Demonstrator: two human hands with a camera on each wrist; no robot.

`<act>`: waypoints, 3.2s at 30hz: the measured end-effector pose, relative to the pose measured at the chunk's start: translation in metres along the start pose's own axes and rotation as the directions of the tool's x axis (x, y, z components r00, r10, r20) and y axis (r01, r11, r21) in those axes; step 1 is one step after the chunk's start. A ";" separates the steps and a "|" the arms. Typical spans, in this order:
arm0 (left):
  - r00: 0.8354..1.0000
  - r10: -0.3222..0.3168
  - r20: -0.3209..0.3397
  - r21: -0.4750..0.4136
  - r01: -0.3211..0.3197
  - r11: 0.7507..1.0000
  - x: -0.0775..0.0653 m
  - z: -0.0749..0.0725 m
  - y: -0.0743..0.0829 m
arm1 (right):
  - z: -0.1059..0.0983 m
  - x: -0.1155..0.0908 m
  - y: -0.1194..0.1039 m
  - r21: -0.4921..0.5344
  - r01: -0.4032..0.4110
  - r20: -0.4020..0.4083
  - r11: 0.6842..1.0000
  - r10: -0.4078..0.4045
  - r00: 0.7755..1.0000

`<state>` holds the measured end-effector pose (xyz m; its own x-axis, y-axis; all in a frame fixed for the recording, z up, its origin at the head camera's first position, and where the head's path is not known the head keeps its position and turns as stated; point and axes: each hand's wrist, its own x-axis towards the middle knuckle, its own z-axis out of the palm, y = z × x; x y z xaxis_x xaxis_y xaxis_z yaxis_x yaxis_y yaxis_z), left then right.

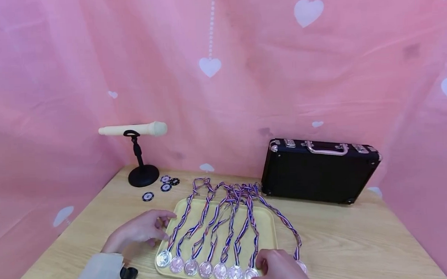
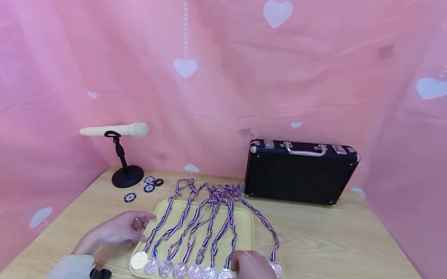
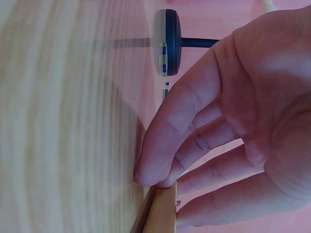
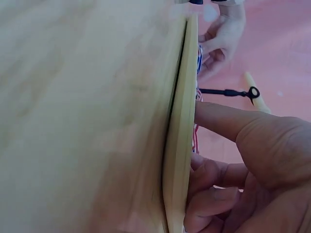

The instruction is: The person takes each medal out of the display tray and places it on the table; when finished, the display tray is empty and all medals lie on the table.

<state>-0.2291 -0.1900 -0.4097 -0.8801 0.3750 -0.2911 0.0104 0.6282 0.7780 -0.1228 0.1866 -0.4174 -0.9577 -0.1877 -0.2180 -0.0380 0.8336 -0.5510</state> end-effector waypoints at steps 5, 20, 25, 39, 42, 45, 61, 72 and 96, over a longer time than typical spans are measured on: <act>1.000 0.013 -0.006 0.005 -0.012 1.000 0.005 -0.001 0.004 | -0.008 0.000 0.005 -0.014 0.056 -0.051 0.998 -0.056 0.997; 1.000 -0.019 0.010 -0.004 0.019 1.000 -0.004 -0.003 -0.003 | -0.005 0.004 -0.002 0.038 -0.015 0.010 0.999 0.014 1.000; 1.000 -0.023 -0.002 -0.011 0.023 1.000 -0.004 -0.004 -0.002 | -0.009 0.006 -0.002 0.110 -0.021 0.048 0.994 0.016 0.999; 1.000 0.006 0.011 -0.016 -0.006 1.000 0.002 -0.002 0.002 | -0.021 0.002 0.029 0.580 -0.006 0.131 0.815 -0.086 0.988; 0.999 0.032 0.022 -0.013 -0.031 0.999 0.001 -0.002 0.000 | -0.022 0.002 0.033 0.621 -0.004 0.120 0.784 -0.090 0.989; 0.997 0.064 0.036 -0.018 -0.063 0.998 0.002 0.001 -0.001 | -0.029 0.000 0.036 0.619 -0.005 0.085 0.786 -0.060 0.995; 0.997 0.069 0.046 -0.010 -0.069 0.998 0.004 0.001 -0.002 | -0.096 0.016 0.044 0.603 0.161 -0.252 0.781 -0.005 0.968; 0.995 0.086 0.048 -0.006 -0.086 0.996 0.000 -0.003 -0.005 | -0.120 0.021 0.064 0.577 0.214 -0.390 0.788 0.036 0.920; 0.999 0.024 0.028 -0.013 -0.023 1.000 0.000 -0.001 -0.003 | -0.116 -0.028 0.139 0.492 0.022 -0.336 0.870 0.166 0.927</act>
<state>-0.2296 -0.1929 -0.4111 -0.8662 0.4086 -0.2878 0.0250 0.6104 0.7917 -0.1340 0.3682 -0.3942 -0.9901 0.1387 -0.0233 0.0859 0.4655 -0.8809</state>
